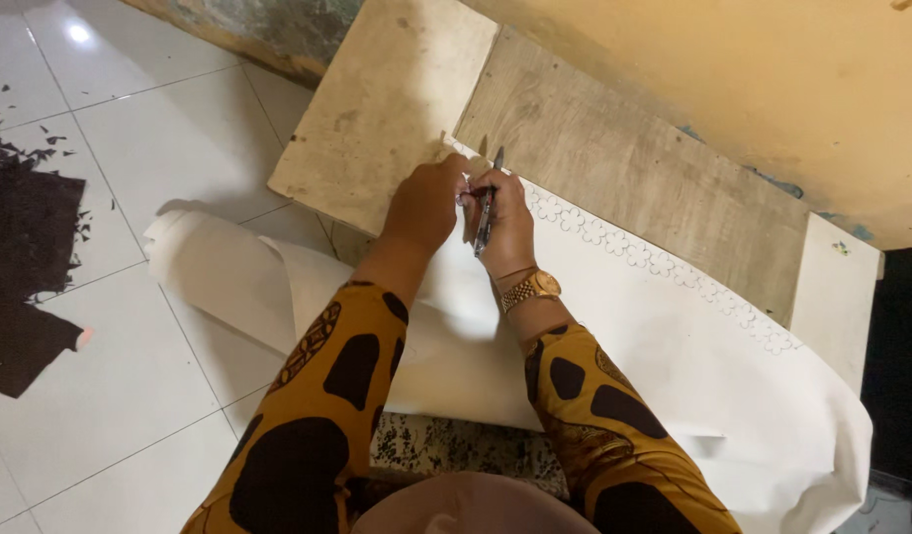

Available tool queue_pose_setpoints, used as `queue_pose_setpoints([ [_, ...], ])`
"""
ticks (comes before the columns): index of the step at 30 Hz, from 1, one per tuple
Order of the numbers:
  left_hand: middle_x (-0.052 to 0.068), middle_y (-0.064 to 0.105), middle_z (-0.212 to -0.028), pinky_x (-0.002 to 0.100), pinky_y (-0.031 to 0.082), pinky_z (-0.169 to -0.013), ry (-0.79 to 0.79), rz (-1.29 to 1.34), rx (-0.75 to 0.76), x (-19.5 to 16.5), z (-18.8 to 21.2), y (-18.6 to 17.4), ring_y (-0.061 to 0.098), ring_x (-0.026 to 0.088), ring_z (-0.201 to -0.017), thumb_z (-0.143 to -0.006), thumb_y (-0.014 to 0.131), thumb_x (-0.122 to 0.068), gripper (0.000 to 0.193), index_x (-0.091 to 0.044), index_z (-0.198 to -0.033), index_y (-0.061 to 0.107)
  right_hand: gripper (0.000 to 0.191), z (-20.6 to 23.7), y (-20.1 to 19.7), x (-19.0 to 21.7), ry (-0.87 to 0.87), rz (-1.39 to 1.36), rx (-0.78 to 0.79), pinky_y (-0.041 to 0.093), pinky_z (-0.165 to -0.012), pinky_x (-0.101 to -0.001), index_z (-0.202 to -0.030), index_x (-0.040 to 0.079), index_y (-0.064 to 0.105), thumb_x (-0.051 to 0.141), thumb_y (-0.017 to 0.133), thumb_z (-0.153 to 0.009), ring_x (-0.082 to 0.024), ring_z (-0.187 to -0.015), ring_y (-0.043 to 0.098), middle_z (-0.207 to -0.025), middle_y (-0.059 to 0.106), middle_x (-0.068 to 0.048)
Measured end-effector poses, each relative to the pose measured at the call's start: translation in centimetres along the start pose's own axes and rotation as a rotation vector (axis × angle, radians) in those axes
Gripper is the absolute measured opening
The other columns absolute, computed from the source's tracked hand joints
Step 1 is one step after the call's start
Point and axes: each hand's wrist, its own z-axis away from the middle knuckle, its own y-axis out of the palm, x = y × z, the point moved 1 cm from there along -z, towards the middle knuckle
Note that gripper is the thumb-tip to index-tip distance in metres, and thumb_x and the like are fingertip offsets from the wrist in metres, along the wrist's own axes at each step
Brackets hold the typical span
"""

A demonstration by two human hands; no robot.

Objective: The person uses a pen to draw a repeating decorative pattern along the edge of a white fabric laid on a wooden board. They hold the fabric steady with one hand while drawing with the other, occasionally adjusting the fabric's position.

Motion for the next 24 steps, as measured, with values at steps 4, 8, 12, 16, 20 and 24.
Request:
queue_pose_setpoints([
  [4,0.01,0.075,-0.103,0.043,0.058,-0.082,0.088,0.346,-0.305,1.0,0.7,-0.1,0.073,0.031,-0.096,-0.092,0.07,-0.009,0.04,-0.01,-0.13,0.055,0.032,-0.4,-0.6,1.0,-0.084,0.315,-0.024,0.049,-0.099,-0.0385,-0.111,0.01,0.053,0.001,0.077,-0.092,-0.027,-0.091,0.063,-0.094,0.066,-0.009],
  [8,0.01,0.073,-0.099,0.037,0.06,-0.083,-0.307,0.517,-0.382,4.2,-0.6,-3.8,0.073,0.024,-0.09,-0.091,0.072,-0.018,0.073,-0.007,-0.154,0.036,0.03,-0.5,-0.6,1.4,-0.113,0.313,-0.027,0.039,-0.116,-0.0441,-0.11,0.012,0.052,0.002,0.074,-0.093,-0.025,-0.089,0.068,-0.09,0.07,-0.004],
  [12,0.021,0.069,-0.117,0.039,0.052,-0.098,-0.372,0.18,-0.273,9.2,-3.1,-12.7,0.067,0.033,-0.109,-0.088,0.077,-0.022,0.088,-0.002,-0.158,0.027,0.028,-0.6,-0.4,1.1,-0.091,0.31,-0.009,0.028,-0.123,-0.0492,-0.109,0.011,0.051,0.0,0.071,-0.092,-0.019,-0.081,0.072,-0.084,0.07,-0.002],
  [16,0.028,0.057,-0.136,0.041,0.047,-0.101,-0.255,-0.103,-0.22,12.0,-4.5,-19.1,0.056,0.039,-0.124,-0.087,0.083,-0.024,0.092,0.003,-0.156,0.029,0.029,-0.5,-0.4,0.8,-0.094,0.304,-0.02,0.028,-0.124,-0.0474,-0.11,0.013,0.051,0.002,0.072,-0.094,-0.018,-0.082,0.071,-0.086,0.07,0.0],
  [20,0.02,0.065,-0.122,0.043,0.05,-0.095,-0.191,-0.11,-0.23,10.8,-4.2,-17.1,0.062,0.035,-0.113,-0.09,0.076,-0.019,0.065,-0.004,-0.147,0.047,0.029,-0.4,-0.2,0.5,-0.098,0.284,-0.015,0.023,-0.126,-0.0486,-0.111,0.012,0.051,0.001,0.072,-0.094,-0.016,-0.082,0.072,-0.086,0.069,0.0],
  [24,0.012,0.072,-0.103,0.041,0.056,-0.087,-0.111,0.16,-0.217,5.2,-1.5,-9.6,0.07,0.027,-0.096,-0.091,0.066,-0.014,0.041,-0.009,-0.132,0.063,0.033,-0.3,-0.4,-0.1,-0.102,0.26,-0.035,0.026,-0.126,-0.0473,-0.114,0.013,0.049,0.004,0.074,-0.094,-0.015,-0.087,0.072,-0.09,0.069,0.001],
])
